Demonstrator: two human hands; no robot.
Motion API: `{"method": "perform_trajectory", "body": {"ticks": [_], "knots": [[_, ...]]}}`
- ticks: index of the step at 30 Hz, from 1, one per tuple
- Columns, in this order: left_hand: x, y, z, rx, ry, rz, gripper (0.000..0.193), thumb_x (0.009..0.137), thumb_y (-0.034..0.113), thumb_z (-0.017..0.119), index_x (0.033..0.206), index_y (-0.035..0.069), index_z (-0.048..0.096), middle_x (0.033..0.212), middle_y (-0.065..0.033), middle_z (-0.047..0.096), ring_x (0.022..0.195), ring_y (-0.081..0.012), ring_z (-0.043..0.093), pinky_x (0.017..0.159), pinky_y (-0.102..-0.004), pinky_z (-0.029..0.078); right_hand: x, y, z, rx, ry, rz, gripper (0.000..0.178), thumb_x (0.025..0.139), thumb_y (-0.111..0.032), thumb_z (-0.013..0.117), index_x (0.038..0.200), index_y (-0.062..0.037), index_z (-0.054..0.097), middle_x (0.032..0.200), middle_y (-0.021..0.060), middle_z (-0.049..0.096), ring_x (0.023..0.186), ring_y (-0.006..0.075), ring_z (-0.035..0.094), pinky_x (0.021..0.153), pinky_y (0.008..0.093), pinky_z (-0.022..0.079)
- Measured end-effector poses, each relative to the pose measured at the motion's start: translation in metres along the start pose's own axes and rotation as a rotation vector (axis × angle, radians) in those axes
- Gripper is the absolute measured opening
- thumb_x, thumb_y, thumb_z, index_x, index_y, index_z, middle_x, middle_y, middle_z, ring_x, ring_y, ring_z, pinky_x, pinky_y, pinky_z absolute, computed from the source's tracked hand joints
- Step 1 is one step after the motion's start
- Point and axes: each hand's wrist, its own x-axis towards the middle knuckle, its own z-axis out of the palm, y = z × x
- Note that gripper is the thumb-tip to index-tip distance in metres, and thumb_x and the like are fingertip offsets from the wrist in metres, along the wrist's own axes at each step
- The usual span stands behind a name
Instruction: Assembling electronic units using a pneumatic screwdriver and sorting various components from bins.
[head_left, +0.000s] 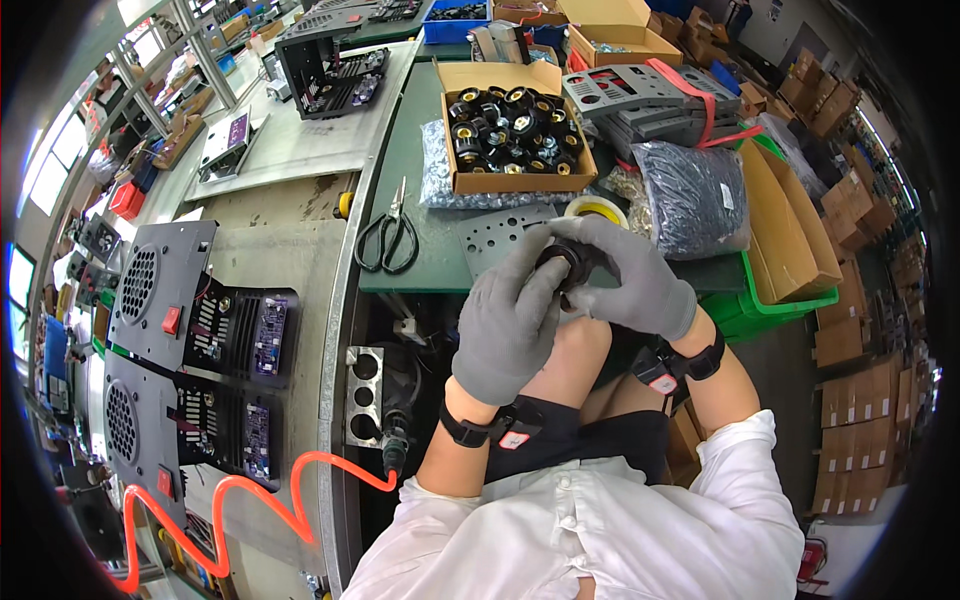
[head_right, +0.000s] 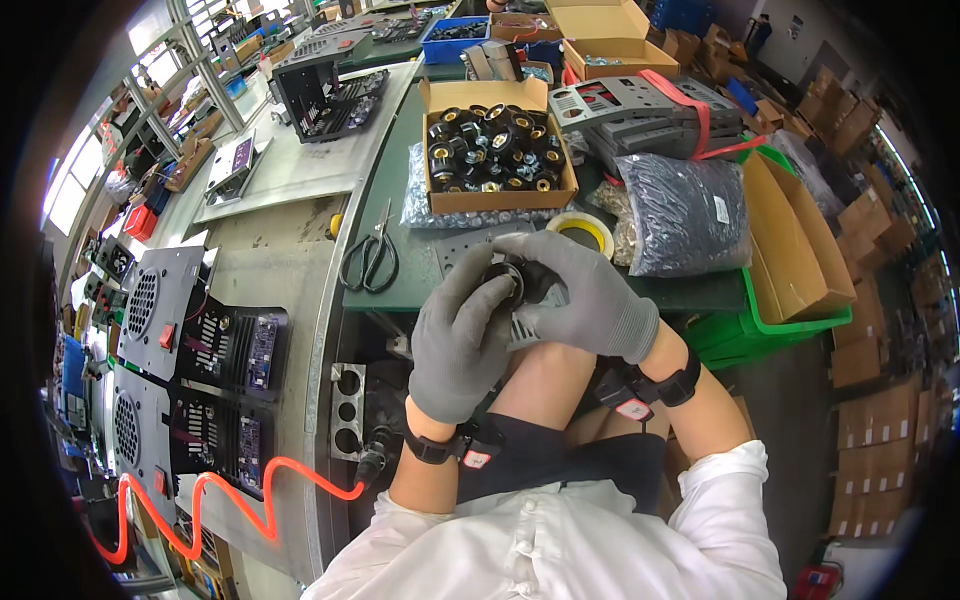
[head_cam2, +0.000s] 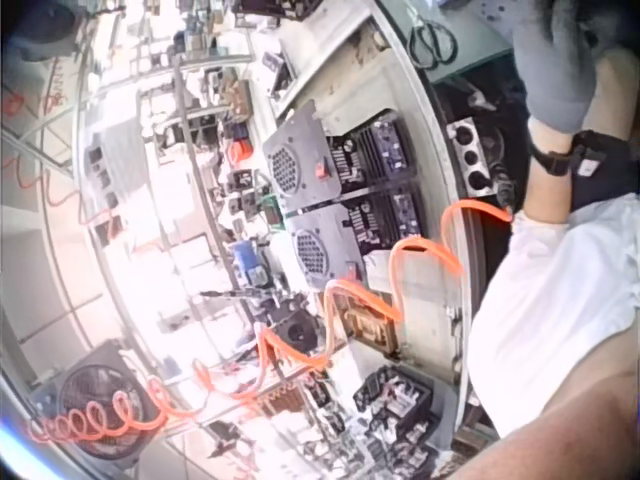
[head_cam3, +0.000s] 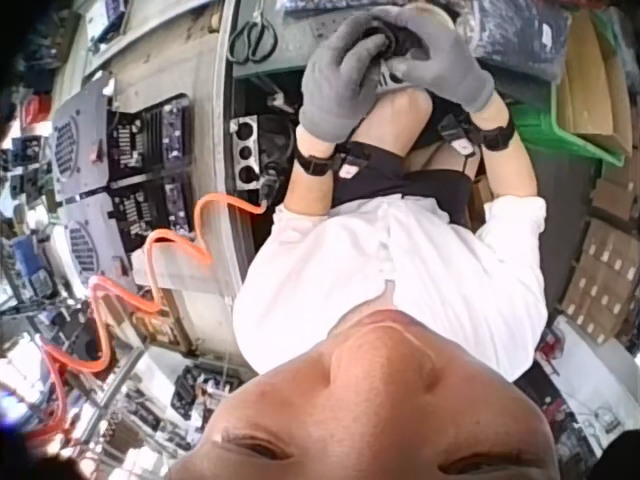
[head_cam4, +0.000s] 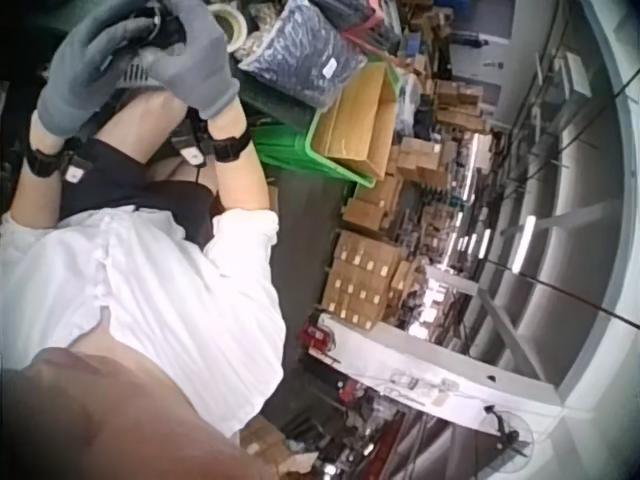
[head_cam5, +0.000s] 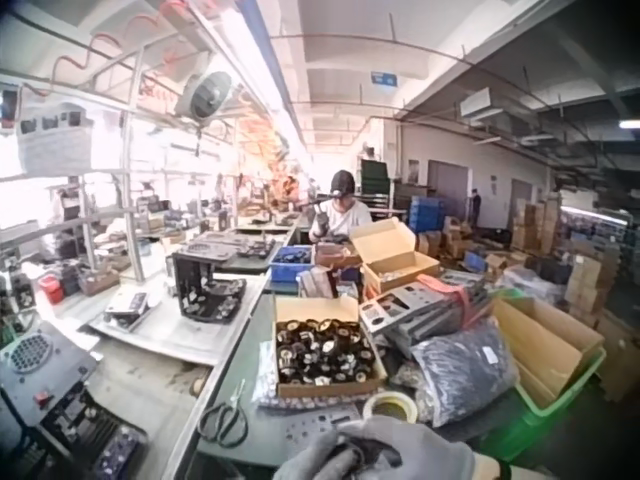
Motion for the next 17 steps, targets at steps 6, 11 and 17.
{"method": "perform_trajectory", "body": {"ticks": [6,11,17], "knots": [[-0.011,0.004,0.006,-0.103,0.117,-0.115,0.033,0.066,0.010,0.077,0.095,0.006,0.062,0.113,-0.0122,0.062,0.086,-0.0281,0.066,0.069,-0.0336,0.054,-0.012,0.018,0.012,0.790,-0.041,0.424,0.052,0.081,-0.020,0.067,0.124,0.0047,0.050,0.114,0.0079,0.058,0.100,0.0149,0.058,0.085,0.0269,0.048],[-0.018,0.012,0.010,-0.093,-0.001,-0.144,0.031,0.066,0.015,0.078,0.091,0.005,0.061,0.111,-0.0100,0.062,0.084,-0.0284,0.064,0.067,-0.0313,0.053,-0.007,0.022,0.035,0.772,0.160,0.549,0.026,0.096,-0.025,0.051,0.098,-0.0005,0.059,0.084,0.0024,0.059,0.075,0.0085,0.054,0.066,0.0245,0.046],[-0.019,0.011,-0.012,-1.340,0.077,-1.154,0.024,0.086,0.008,0.064,0.110,0.003,0.060,0.108,-0.0152,0.062,0.091,-0.0191,0.064,0.079,-0.0283,0.053,0.001,0.015,0.048,-0.182,0.388,-0.415,0.026,0.094,-0.027,0.056,0.101,-0.0027,0.058,0.086,0.0037,0.061,0.077,0.0234,0.058,0.075,0.0286,0.048]]}}
